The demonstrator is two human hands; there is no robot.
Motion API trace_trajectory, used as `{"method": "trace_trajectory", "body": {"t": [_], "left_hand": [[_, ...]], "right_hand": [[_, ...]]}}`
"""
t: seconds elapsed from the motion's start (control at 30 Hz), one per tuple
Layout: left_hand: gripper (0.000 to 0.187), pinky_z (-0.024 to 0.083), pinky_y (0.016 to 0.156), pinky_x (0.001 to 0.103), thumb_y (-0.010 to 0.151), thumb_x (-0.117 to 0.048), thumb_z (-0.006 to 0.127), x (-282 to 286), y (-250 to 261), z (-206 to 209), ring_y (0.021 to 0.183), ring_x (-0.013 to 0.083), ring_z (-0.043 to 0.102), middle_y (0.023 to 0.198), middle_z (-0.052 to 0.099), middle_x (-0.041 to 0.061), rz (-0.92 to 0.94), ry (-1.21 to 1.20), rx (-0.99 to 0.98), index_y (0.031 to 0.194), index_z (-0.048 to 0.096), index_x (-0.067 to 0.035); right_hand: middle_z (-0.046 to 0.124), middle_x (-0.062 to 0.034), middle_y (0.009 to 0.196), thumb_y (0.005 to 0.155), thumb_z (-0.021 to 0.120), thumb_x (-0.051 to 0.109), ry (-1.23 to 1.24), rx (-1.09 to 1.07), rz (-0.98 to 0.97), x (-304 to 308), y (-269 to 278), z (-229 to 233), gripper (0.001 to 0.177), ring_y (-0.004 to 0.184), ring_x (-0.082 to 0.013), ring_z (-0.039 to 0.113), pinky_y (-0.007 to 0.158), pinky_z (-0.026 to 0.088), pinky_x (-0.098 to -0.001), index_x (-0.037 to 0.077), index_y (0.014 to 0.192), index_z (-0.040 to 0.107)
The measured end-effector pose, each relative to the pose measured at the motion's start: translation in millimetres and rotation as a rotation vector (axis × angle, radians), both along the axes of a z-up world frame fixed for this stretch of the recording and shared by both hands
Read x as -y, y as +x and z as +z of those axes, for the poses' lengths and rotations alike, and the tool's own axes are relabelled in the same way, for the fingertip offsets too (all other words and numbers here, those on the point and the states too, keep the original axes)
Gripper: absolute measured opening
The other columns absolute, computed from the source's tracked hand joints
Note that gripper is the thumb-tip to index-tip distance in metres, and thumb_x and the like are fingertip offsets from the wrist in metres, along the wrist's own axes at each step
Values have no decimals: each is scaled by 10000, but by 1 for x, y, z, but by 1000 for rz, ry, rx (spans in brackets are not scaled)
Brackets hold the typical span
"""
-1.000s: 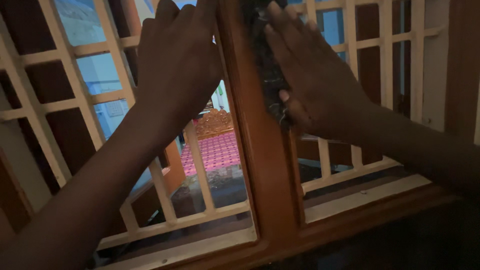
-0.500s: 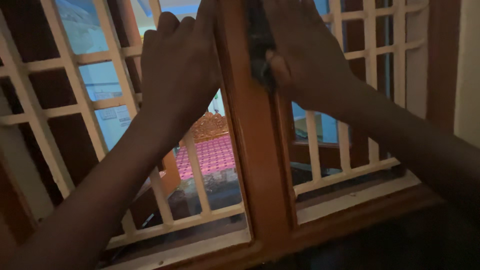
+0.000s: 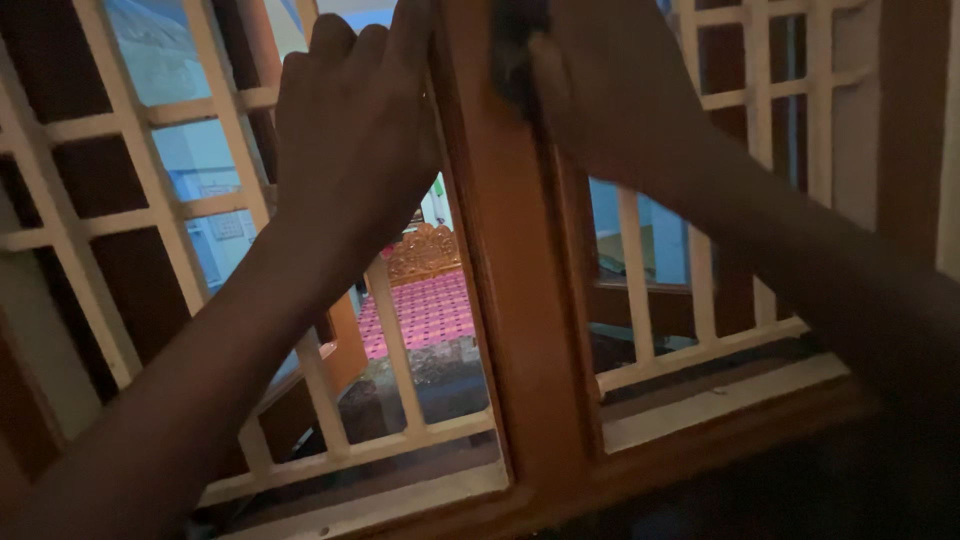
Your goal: The person wipes the wooden lattice and glass panes of a window frame with a cloth.
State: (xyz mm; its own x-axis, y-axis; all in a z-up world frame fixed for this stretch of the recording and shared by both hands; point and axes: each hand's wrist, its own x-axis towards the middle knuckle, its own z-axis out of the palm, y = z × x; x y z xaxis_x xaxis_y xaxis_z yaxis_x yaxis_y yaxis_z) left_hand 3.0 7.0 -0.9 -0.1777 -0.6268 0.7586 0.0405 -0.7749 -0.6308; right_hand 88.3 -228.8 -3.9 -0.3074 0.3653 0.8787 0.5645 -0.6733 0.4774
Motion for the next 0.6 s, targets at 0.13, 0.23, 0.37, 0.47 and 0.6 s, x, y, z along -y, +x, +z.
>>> {"method": "trace_trajectory", "body": {"t": [0.13, 0.23, 0.37, 0.47, 0.6], "left_hand": [[367, 407, 731, 478, 930, 10, 613, -1, 0, -2, 966, 307, 574, 908, 650, 99, 26, -4, -19, 1291, 560, -21], [317, 413, 723, 478, 957, -25, 626, 1, -2, -1, 963, 318, 577, 913, 666, 121, 3, 11, -43, 1265, 551, -10], [410, 409, 722, 482, 1002, -57, 624, 7, -6, -1, 913, 316, 558, 903, 664, 116, -9, -17, -53, 1390, 511, 12], [531, 416, 771, 480, 976, -24, 599, 4, -5, -2, 957, 314, 560, 902, 655, 105, -31, -15, -51, 1481, 438, 10], [617, 410, 758, 478, 964, 17, 580, 2, -3, -3, 924, 312, 546, 833, 619, 101, -31, -13, -56, 1550, 387, -5]], "right_hand": [[511, -283, 1327, 1098, 551, 153, -39, -62, 33, -1, -11, -36, 411, 1243, -424, 533, 1039, 453, -576, -66, 1435, 465], [317, -297, 1633, 1059, 600, 180, -99, 18, -9, -11, -19, -47, 695, 1517, -446, 359, 1209, 389, -566, -90, 1607, 270], [176, -255, 1718, 1039, 656, 213, -152, 74, -126, -12, -30, -39, 820, 1622, -426, 190, 1350, 274, -561, -35, 1668, 191], [212, -265, 1686, 1010, 682, 234, -151, 64, -112, -11, -35, -29, 834, 1591, -436, 223, 1309, 298, -559, -32, 1648, 217], [331, -241, 1585, 1053, 670, 222, -100, -38, -76, -9, -39, -15, 702, 1478, -429, 361, 1175, 391, -577, -2, 1593, 280]]}}
